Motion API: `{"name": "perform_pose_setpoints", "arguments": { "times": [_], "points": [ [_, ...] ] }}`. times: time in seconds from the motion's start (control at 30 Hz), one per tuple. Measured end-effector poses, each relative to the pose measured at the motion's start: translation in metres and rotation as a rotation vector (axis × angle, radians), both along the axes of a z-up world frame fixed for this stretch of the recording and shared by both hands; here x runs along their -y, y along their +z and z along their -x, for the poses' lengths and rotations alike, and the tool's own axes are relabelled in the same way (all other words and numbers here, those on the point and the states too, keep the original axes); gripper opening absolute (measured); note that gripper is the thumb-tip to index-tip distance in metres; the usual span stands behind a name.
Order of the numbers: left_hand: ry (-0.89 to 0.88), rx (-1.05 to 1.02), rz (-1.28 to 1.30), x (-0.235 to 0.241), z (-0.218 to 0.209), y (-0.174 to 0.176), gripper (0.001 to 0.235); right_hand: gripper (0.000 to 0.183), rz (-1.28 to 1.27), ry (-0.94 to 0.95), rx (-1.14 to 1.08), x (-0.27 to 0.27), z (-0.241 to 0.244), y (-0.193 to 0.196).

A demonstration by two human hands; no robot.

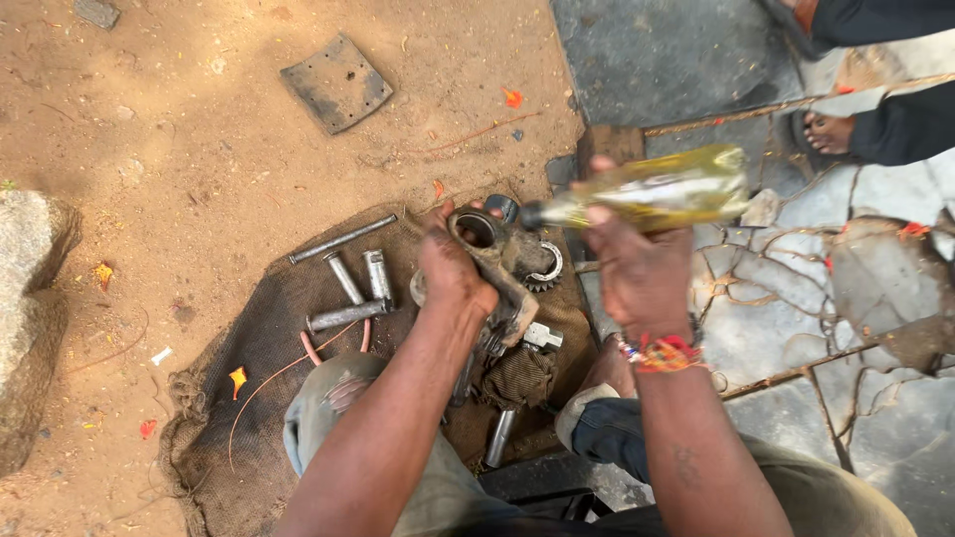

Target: The person sits on the ground and cleans a crankshaft and other mechanical parts using a cloth. They wipe the surfaces of the crankshaft and a separate cylindrical component, then pour oil from a bottle onto the crankshaft and spread it with their fingers.

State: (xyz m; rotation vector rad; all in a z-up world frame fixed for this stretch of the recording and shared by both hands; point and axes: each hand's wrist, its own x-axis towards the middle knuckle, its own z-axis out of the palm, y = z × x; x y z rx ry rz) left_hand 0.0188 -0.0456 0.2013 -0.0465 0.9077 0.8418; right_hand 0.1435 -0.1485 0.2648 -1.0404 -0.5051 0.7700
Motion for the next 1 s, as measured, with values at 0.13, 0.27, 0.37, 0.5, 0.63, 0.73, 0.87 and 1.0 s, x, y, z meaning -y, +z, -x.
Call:
{"name": "perform_pose_setpoints", "arguments": {
  "times": [0.13, 0.27, 0.37, 0.5, 0.63, 0.73, 0.87, 1.0],
  "points": [
    [-0.059, -0.015, 0.001, -0.005, 0.005, -0.006, 0.029, 0.060, 0.019, 0.054, 0.357, -0.012, 0.048, 0.009],
    [-0.071, 0.056, -0.273, -0.009, 0.005, -0.026, 0.036, 0.055, 0.116, -0.038, 0.509, -0.007, 0.066, 0.015],
    [-0.075, 0.006, -0.211, -0.019, 0.001, -0.028, 0.032, 0.056, -0.008, -0.063, 0.472, -0.005, 0.066, 0.024],
    [-0.136, 0.097, -0.364, -0.026, 0.009, -0.016, 0.031, 0.054, -0.015, -0.069, 0.449, 0.000, 0.065, 0.036],
    [-0.207, 0.280, -0.412, -0.035, 0.014, -0.003, 0.035, 0.055, 0.036, -0.021, 0.684, 0.004, 0.059, 0.045],
    [-0.258, 0.220, -0.415, -0.033, 0.014, -0.005, 0.031, 0.041, -0.046, -0.024, 0.381, 0.006, 0.047, 0.049],
    [-0.318, 0.449, -0.547, -0.028, 0.012, -0.005, 0.030, 0.054, 0.103, -0.060, 0.609, 0.015, 0.044, 0.053],
    [-0.297, 0.390, -0.569, -0.026, 0.006, -0.009, 0.032, 0.049, 0.112, -0.078, 0.442, 0.014, 0.036, 0.058]
  ]
}}
